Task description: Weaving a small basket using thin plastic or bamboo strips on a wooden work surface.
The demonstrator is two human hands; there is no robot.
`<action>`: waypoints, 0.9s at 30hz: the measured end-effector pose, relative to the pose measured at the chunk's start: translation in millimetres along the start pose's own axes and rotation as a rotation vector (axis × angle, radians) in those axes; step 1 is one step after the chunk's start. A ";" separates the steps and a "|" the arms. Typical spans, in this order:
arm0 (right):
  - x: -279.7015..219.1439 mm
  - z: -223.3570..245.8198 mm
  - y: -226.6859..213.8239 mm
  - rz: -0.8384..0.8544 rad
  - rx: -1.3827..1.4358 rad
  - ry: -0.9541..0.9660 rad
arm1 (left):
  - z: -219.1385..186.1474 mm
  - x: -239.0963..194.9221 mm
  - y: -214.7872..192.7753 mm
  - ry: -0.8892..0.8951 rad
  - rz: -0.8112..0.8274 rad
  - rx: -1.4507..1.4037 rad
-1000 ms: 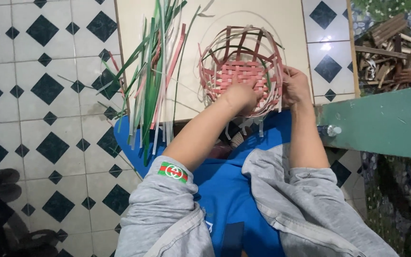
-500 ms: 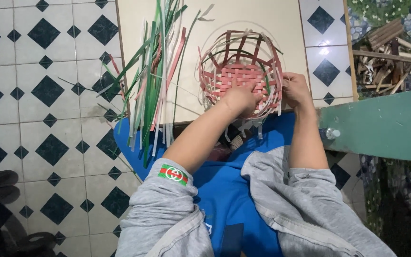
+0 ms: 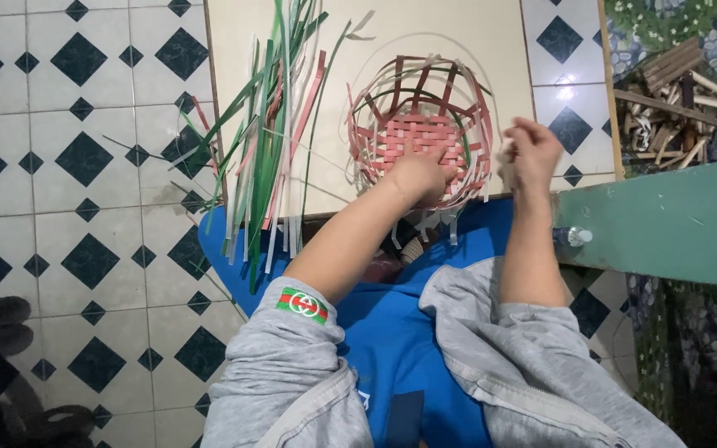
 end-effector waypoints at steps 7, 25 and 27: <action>6.3 68.6 36.8 0.186 -0.632 -0.776 | -13.5 -36.1 -46.8 0.044 -0.026 0.027; -12.5 43.7 154.0 0.719 -1.812 -1.153 | -10.4 -29.2 -20.1 0.164 -0.917 0.120; -24.6 59.6 152.0 0.758 -1.856 -1.093 | -34.8 -112.1 -95.6 0.150 -0.946 0.447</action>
Point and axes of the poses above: each hand's wrist, its own x-axis towards the middle knuckle, its own y-axis out of the palm, z = x × y, the point moved 8 cm from there along x, towards the middle knuckle, and after that the axes turned 4 degrees about -z, right-handed, at the moved point
